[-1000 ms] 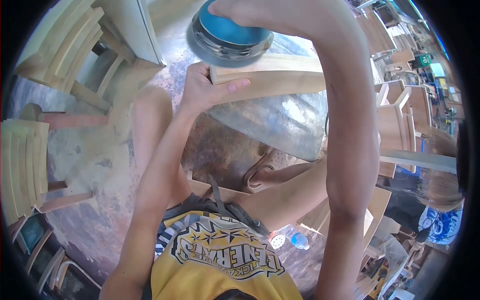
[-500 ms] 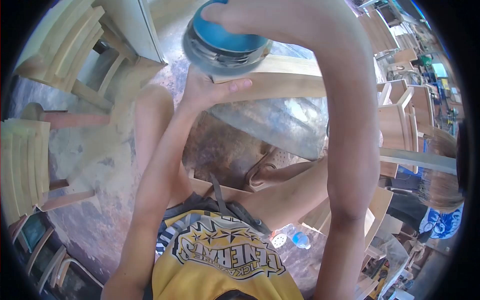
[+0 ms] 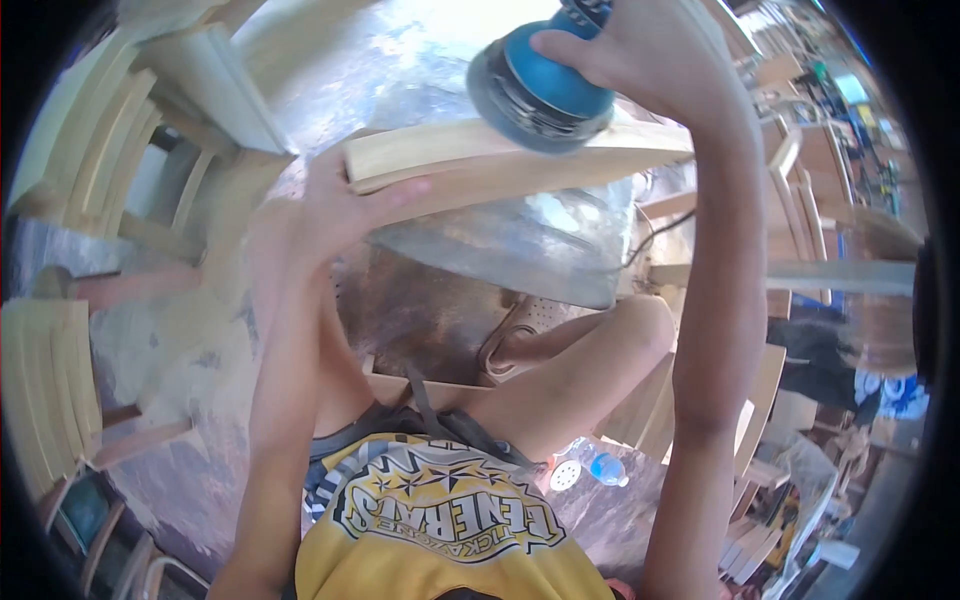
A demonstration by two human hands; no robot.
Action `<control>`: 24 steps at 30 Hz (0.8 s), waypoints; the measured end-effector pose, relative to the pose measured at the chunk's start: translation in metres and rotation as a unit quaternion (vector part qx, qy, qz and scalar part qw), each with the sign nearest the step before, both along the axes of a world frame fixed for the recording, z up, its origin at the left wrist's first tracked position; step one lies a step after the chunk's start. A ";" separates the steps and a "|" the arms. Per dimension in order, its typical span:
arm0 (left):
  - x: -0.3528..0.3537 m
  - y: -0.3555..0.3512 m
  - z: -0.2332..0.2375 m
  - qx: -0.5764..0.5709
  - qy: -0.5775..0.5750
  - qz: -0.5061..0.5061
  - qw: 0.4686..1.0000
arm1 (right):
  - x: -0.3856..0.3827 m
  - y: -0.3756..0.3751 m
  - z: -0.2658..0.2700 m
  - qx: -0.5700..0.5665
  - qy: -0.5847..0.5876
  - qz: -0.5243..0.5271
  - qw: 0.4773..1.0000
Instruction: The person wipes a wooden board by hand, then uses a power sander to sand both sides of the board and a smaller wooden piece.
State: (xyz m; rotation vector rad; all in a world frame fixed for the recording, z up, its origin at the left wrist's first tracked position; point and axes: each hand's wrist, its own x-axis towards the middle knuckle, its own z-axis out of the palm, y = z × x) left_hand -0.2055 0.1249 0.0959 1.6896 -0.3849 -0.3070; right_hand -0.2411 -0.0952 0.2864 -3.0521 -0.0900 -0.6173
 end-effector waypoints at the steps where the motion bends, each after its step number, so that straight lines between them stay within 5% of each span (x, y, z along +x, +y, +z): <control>1: 0.003 0.001 -0.003 -0.004 -0.002 -0.013 1.000 | 0.003 -0.012 -0.001 0.013 0.020 -0.010 1.000; 3: 0.009 0.004 -0.010 0.086 -0.034 0.020 0.996 | -0.002 -0.027 -0.001 0.021 0.030 -0.024 0.999; 10: 0.006 -0.002 0.034 -0.003 -0.197 -0.012 0.980 | -0.018 -0.070 0.004 0.024 0.036 -0.064 0.997; 12: 0.010 -0.006 0.058 0.154 -0.306 -0.093 0.935 | -0.015 -0.087 -0.004 0.023 0.009 -0.046 0.999; 18: -0.003 -0.063 0.078 0.351 -0.329 -0.096 0.871 | -0.019 -0.126 -0.005 0.029 0.022 -0.069 0.997; 24: -0.012 -0.073 0.054 0.365 -0.379 -0.011 0.850 | -0.029 -0.137 0.007 0.036 0.051 -0.136 0.989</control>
